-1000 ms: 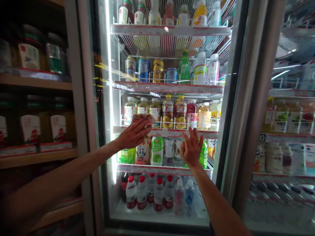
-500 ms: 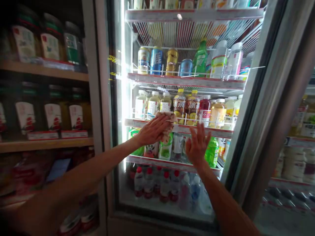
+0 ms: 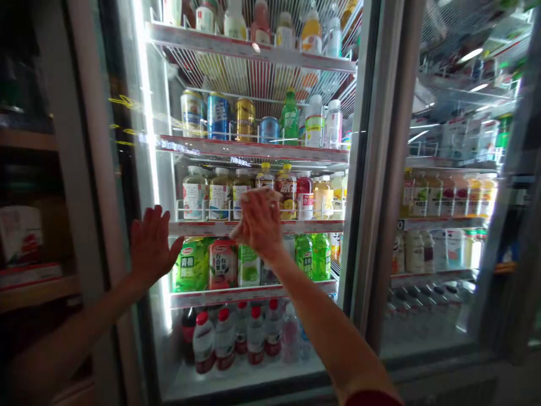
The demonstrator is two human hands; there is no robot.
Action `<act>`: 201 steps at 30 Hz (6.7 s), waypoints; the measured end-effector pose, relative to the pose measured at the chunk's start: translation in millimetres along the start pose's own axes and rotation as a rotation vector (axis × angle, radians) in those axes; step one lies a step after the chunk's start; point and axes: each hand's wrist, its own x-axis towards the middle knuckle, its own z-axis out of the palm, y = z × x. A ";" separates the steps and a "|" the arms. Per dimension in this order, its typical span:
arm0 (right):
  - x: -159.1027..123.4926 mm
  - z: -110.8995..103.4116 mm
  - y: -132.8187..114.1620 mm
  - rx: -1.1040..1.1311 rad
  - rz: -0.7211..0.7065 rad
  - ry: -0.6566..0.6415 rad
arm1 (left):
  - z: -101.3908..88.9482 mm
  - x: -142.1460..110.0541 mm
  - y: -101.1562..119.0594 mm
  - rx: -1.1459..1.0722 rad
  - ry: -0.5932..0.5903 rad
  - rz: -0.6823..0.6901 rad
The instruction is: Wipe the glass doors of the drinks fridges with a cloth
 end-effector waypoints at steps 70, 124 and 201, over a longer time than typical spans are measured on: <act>-23.6 13.6 -54.4 0.255 0.012 -0.107 | -20.1 -62.2 22.8 -0.053 -0.186 -0.032; -249.5 -31.9 76.5 -0.135 0.421 -0.040 | 6.7 -109.8 154.7 -0.259 -0.270 0.230; 23.5 -22.8 108.8 -0.170 0.231 0.238 | 16.8 188.4 40.6 -0.025 0.340 -0.060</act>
